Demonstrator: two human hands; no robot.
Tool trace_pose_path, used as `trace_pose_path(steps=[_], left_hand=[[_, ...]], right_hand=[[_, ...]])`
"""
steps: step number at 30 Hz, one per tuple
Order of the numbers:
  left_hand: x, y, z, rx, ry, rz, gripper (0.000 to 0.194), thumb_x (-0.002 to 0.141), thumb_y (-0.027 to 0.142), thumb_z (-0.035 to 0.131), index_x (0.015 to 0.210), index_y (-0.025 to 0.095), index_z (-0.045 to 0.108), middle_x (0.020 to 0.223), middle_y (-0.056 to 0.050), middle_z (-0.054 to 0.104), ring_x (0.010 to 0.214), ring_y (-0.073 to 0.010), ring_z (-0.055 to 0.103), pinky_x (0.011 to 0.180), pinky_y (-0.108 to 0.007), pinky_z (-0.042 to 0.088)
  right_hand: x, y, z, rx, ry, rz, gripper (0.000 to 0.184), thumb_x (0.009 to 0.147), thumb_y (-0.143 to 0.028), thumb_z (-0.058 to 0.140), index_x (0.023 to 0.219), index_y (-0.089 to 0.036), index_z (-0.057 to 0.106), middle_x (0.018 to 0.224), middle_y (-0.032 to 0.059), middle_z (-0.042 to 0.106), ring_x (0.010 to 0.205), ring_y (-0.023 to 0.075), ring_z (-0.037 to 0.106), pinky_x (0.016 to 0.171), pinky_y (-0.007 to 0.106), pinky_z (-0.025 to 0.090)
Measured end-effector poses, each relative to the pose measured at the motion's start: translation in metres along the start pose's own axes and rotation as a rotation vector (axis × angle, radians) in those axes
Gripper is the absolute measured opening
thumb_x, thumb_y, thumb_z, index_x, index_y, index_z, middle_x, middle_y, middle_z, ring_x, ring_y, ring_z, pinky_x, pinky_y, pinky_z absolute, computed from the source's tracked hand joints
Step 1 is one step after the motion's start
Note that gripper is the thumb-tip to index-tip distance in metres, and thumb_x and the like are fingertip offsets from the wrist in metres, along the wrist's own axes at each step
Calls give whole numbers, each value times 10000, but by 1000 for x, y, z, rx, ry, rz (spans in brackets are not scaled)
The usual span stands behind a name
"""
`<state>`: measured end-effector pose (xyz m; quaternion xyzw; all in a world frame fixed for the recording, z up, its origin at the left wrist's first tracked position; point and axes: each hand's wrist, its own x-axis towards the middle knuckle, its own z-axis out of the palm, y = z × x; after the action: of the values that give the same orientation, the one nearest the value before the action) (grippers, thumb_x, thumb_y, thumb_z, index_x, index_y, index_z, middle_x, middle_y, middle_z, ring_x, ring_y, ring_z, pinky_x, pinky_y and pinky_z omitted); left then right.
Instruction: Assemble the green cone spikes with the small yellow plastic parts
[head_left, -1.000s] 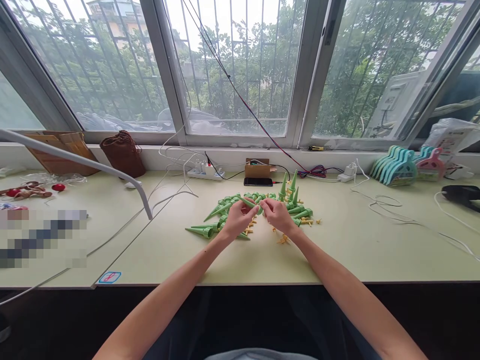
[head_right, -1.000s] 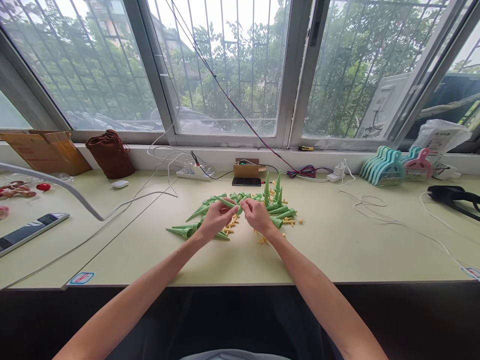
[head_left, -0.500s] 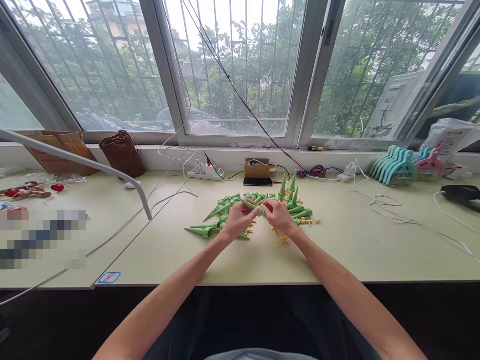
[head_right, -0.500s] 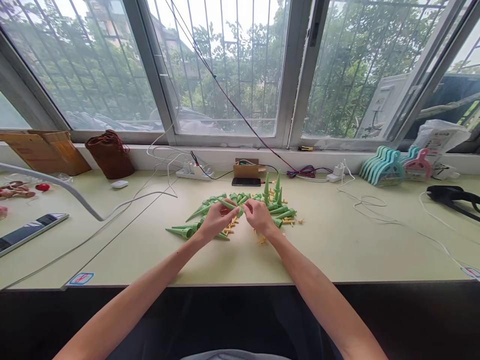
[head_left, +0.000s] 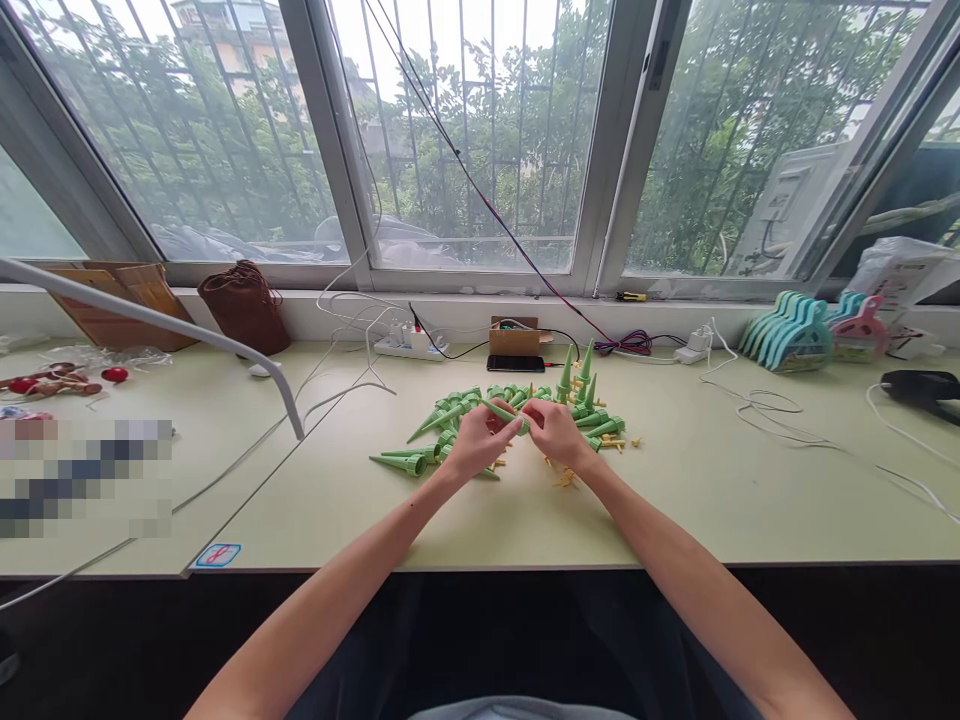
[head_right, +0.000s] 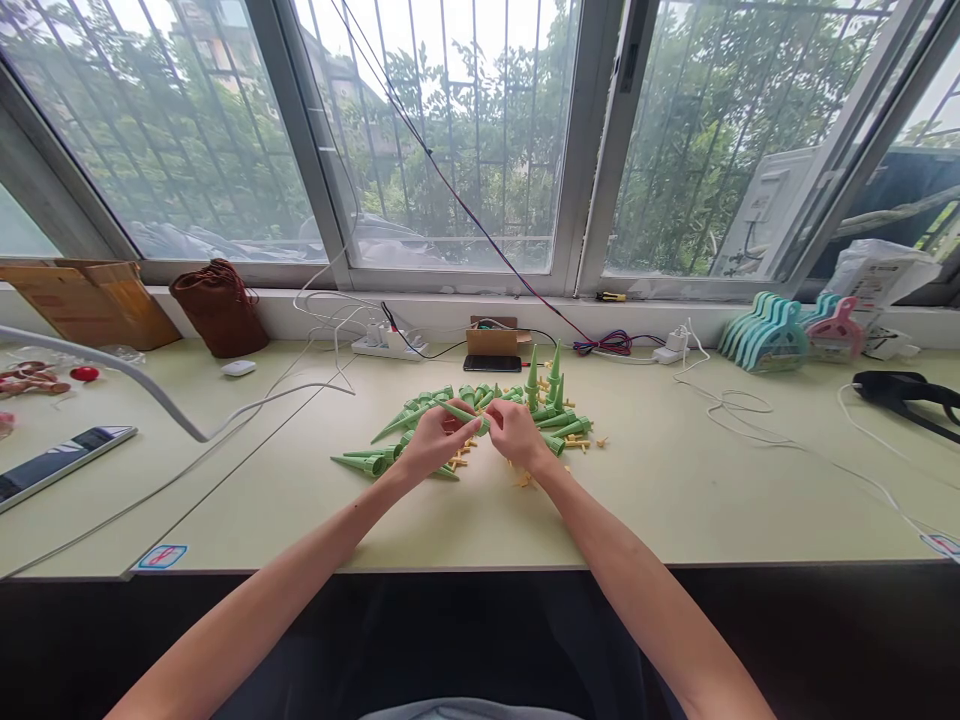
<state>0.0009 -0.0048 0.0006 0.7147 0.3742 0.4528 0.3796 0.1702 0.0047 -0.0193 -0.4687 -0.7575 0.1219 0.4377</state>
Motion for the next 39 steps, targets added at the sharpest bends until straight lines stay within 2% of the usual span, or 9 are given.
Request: trace_pose_path(steps=[10,23,32,35,39], left_hand=[[-1,0,-1,113,-18,52,261,816,404,624,814,143,634,728,-41,656,619,-138,631,518,-220,497],[-2,-5,0,152,-69,-9,239,811,378,616,855,144,630,695,-37,649,568,-132,615,494,-220,476],[-3,0,0,266,-175,46,146,778,282,594,752,145,636,629,2,585,534,-92,511,510,-213,408],[-4,-2,1,337,-214,48,97,753,231,584,723,151,630,574,22,534,541,-97,486,527,-219,386],[-4,-8,3,371,-258,51,52,721,176,570,675,156,585,602,23,542,565,-97,483,549,-221,375]], right_hand=[[0,-1,-1,-32,18,17,185,863,-235,472,713,-185,567,650,10,580,597,139,497,598,253,366],[0,3,1,-55,5,35,180,862,-229,481,705,-188,561,638,5,577,585,135,493,591,251,351],[-1,1,0,-49,12,46,190,864,-237,467,695,-190,540,628,-1,569,574,129,484,582,245,341],[-1,0,-1,-47,13,48,195,861,-241,473,684,-189,537,627,0,571,578,129,485,588,246,346],[-1,-2,-1,-42,7,47,200,865,-249,471,688,-189,541,618,-4,567,574,128,483,593,247,350]])
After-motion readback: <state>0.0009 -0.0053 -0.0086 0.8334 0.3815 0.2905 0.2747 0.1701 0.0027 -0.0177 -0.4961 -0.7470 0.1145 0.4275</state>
